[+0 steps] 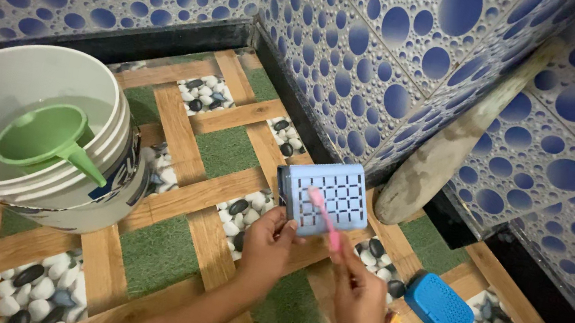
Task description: The person holds a light blue plastic organizer with a grid pattern and scrubs its surface with a pink toothbrush. The person repeatedly scrubs the same object, occasionally dipping the toothbrush into a nearby container.
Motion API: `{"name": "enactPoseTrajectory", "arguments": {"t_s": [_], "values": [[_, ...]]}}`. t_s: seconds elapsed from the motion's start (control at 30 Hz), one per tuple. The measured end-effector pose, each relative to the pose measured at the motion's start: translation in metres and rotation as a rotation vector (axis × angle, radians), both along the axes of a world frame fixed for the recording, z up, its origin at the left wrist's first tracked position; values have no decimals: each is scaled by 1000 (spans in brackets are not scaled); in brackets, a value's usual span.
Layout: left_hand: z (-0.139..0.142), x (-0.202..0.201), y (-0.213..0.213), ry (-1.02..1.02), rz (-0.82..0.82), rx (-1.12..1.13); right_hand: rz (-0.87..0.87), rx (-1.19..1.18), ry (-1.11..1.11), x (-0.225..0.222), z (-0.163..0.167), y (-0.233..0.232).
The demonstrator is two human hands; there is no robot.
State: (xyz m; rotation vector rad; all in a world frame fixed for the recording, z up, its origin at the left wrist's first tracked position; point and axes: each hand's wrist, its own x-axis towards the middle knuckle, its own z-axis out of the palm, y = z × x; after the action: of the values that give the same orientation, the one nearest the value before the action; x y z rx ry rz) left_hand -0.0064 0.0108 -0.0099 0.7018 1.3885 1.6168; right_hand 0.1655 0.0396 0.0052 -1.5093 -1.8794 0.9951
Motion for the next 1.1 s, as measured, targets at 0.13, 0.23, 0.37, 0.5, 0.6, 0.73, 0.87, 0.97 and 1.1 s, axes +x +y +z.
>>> {"name": "enactPoseTrajectory", "arguments": {"t_s": [0.13, 0.23, 0.37, 0.5, 0.6, 0.73, 0.87, 0.97, 1.1], "values": [[-2, -1, 0, -37, -17, 28, -175, 7, 62, 11, -8, 17], [-1, -1, 1, -48, -7, 43, -58, 1, -15, 9, -15, 10], [5, -3, -1, -41, 19, -36, 105, 93, -72, 7, -16, 0], [12, -5, -4, -107, -8, -28, -189, -85, 3, 20, -10, 16], [12, -4, -3, -136, -7, -59, -163, 17, 75, 26, -15, 15], [6, -2, 2, -199, 33, -14, 171, 343, -48, 26, -28, 0], [1, -3, 2, -188, 18, -4, -30, 131, -61, 35, -30, 11], [0, -4, -1, -156, 5, -58, -131, 93, -31, 41, -31, 18], [3, -5, 0, -160, 20, 25, 146, 308, -109, 38, -39, 2]]}}
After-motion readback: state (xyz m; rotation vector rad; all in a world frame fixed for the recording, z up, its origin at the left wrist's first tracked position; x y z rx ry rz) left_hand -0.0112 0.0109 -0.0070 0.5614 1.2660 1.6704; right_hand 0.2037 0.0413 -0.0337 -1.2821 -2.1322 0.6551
